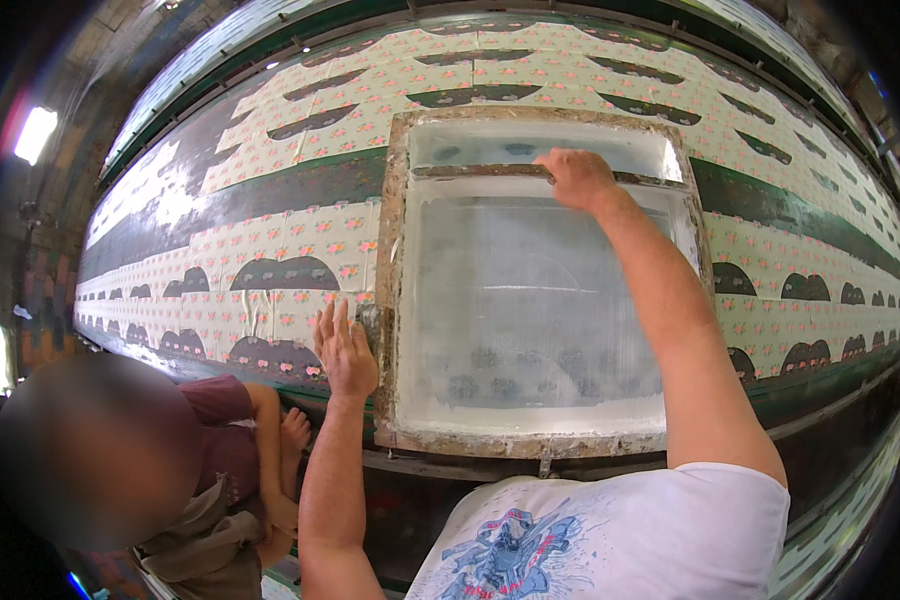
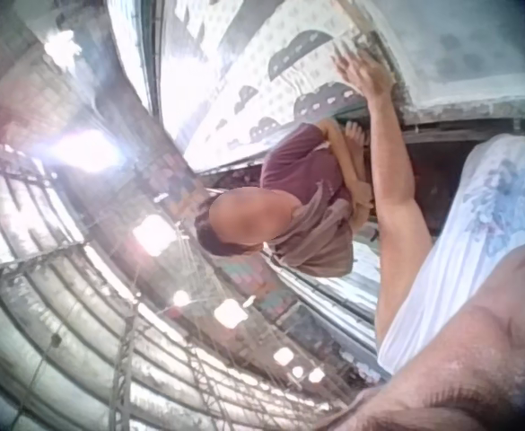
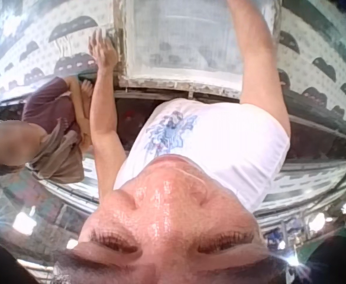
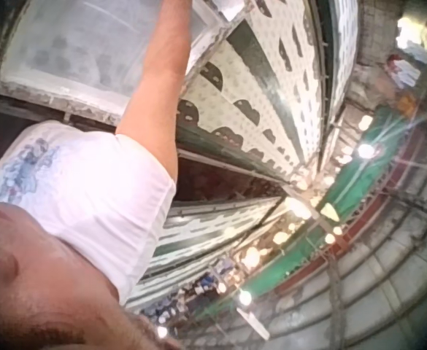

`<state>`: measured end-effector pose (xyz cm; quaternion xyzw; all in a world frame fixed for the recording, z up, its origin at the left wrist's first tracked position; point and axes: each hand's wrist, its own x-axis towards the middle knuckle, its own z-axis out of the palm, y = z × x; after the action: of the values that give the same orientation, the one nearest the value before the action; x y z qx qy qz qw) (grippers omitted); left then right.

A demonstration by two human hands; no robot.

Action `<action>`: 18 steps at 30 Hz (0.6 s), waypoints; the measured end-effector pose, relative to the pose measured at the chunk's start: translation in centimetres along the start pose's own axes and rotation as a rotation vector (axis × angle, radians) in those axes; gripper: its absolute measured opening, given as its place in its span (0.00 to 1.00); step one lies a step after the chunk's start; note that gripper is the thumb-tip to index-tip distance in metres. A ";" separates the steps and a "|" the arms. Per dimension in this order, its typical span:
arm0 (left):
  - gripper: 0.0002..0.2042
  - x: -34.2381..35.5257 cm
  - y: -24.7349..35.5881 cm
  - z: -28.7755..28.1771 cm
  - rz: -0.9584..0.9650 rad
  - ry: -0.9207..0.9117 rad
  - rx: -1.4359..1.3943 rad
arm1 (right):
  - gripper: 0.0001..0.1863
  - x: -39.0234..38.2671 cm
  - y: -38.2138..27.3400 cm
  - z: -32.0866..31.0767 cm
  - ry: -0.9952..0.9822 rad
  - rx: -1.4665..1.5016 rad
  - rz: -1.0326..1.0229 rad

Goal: The person repeatedly places a screen-printing frame onto a patterned conveyor belt, pulls a squeegee across the frame to spread ink, lifts the frame, and repeats the cycle. The person then carries the frame away from the conveyor toward a workbench area.

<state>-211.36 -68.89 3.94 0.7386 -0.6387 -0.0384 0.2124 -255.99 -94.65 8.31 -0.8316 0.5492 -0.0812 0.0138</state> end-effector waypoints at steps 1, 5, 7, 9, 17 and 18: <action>0.25 0.2 0.1 0.2 0.002 -0.008 0.000 | 0.21 0.1 0.2 -0.2 -0.018 -0.007 -0.004; 0.25 -0.1 -0.1 0.0 0.017 -0.026 -0.001 | 0.18 -0.3 -0.6 -0.6 -0.061 -0.031 -0.015; 0.24 -0.3 -0.3 -0.2 0.031 -0.026 -0.005 | 0.20 -1.4 -1.3 -0.7 -0.091 -0.028 -0.003; 0.24 -0.6 -0.5 -0.1 0.041 -0.015 -0.019 | 0.25 -2.6 -2.0 -0.6 -0.140 -0.021 0.018; 0.24 -1.7 -2.7 0.2 0.062 0.036 -0.072 | 0.23 -13.0 -8.7 -0.6 -0.072 0.039 -0.020; 0.24 -1.9 -3.0 0.2 0.058 0.041 -0.068 | 0.23 -14.4 -9.8 -0.9 -0.074 0.048 -0.020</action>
<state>-208.96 -66.87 2.23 0.7129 -0.6536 -0.0388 0.2512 -252.68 -77.51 8.54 -0.8389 0.5378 -0.0638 0.0533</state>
